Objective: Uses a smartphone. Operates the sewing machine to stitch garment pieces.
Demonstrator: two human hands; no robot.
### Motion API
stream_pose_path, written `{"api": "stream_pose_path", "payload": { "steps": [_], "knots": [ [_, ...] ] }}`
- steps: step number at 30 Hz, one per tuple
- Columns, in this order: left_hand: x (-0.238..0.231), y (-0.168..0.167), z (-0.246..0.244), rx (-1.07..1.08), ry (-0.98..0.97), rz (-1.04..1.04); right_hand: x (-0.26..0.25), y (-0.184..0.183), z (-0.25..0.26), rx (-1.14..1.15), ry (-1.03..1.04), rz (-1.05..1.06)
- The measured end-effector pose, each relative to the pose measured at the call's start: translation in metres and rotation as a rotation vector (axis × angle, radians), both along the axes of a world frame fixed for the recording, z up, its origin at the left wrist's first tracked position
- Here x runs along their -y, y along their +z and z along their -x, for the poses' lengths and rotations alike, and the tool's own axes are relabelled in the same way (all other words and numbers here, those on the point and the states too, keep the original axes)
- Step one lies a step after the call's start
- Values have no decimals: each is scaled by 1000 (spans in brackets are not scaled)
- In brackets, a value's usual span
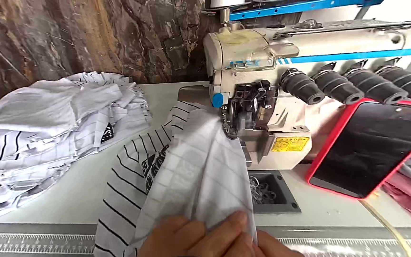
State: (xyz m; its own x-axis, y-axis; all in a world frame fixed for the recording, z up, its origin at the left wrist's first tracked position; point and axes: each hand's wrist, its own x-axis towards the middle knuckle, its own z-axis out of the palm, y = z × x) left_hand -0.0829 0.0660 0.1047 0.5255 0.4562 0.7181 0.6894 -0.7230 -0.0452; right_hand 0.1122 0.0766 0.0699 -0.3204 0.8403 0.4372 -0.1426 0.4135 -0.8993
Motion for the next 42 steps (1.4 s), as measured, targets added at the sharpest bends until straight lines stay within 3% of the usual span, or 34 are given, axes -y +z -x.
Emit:
{"api": "stream_pose_path", "payload": {
  "steps": [18,20,23,24,27,29,34,42],
  "knots": [
    [-29,23,-18,108,198,-32,-27,0,32,-223,-73,77],
    [-28,29,-22,109,235,1,-21,1,46,-318,58,240],
    [-24,42,-25,114,287,47,-9,4,64,-523,423,556],
    [-22,46,-23,135,282,76,-7,3,66,-530,374,548],
    [-22,46,-13,191,239,111,-7,-8,56,-341,-79,177],
    [-23,36,-12,196,218,89,-6,-8,43,-265,-213,52],
    [-20,22,-15,99,226,35,6,-11,22,-174,-76,30],
    [-33,21,-25,113,303,-48,-10,-3,24,-172,-102,14]
  ]
}}
